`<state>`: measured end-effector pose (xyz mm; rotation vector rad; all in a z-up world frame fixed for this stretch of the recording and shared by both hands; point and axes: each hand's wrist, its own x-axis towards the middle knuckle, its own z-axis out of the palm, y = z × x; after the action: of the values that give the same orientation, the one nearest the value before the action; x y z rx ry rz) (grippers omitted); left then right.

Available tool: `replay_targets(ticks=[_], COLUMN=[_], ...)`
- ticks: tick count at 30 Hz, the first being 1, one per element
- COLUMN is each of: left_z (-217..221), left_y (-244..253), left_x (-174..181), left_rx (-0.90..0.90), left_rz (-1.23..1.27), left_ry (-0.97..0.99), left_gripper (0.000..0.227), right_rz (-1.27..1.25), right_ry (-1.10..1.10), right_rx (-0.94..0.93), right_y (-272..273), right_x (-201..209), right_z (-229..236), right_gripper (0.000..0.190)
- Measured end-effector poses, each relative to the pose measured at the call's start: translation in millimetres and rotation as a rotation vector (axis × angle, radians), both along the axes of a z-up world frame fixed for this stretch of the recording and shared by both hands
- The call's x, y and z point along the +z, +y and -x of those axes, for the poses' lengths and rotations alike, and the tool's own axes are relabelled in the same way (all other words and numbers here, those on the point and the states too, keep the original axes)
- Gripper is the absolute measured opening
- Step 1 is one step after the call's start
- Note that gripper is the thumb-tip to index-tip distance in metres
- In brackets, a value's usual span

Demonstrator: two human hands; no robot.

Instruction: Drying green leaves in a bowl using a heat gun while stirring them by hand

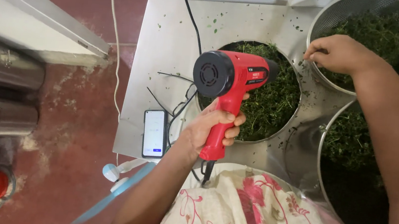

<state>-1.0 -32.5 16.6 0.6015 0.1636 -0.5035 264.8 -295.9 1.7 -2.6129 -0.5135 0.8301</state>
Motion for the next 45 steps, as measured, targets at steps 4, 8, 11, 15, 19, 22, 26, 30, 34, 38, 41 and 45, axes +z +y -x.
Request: replay_targets(ticks=[4,8,11,15,19,22,26,30,34,38,41,45], left_z=[-2.8,5.7,17.6,29.3,21.2,11.3,1.8,-0.6,-3.1,-6.3,-2.0,18.1], left_y=[-5.8,-0.9,2.4,0.6,9.1,23.4,30.8,41.2,36.2,24.7,18.0,21.1], left_x=[-1.8,-12.6,-15.6,-21.3,-29.2,-19.5,-6.2,-29.2,-37.3,-34.8,-32.1,-31.7], left_rx=[0.012,-0.047,-0.198,-0.131,0.05,0.161,0.321,0.236,0.159,0.033,-0.032,-0.111], left_rz=[-0.005,0.022,0.078,0.025,0.047,0.054,-0.079,0.102,0.207,0.259,0.185,0.155], left_ry=[0.003,-0.024,0.044,0.1,0.022,-0.002,0.066,0.018,-0.023,-0.032,0.052,0.019], left_gripper=[0.053,0.048,0.056,0.054,0.054,0.05,0.049,0.042,0.045,0.047,0.048,0.052], right_rz=[0.005,0.034,0.022,0.05,0.057,0.057,0.078,0.094,0.113,0.139,0.127,0.149], right_ry=[-0.015,-0.005,0.033,0.034,0.052,0.056,0.066,0.049,0.052,0.045,0.015,0.048], right_rx=[0.019,0.025,0.033,0.031,0.047,0.038,0.038,0.034,0.04,0.033,0.026,0.02], right_y=[1.3,3.8,5.5,6.0,6.0,4.8,6.5,4.3,3.9,5.9,6.1,7.8], right_x=[0.4,2.6,5.2,6.8,4.6,2.1,5.4,3.1,-2.5,2.4,4.3,6.6], right_z=[1.7,3.2,6.1,8.0,7.4,6.2,6.2,4.6,1.8,1.8,3.2,6.7], right_gripper=[0.023,0.025,0.028,0.027,0.029,0.028,0.028,0.027,0.028,0.028,0.027,0.028])
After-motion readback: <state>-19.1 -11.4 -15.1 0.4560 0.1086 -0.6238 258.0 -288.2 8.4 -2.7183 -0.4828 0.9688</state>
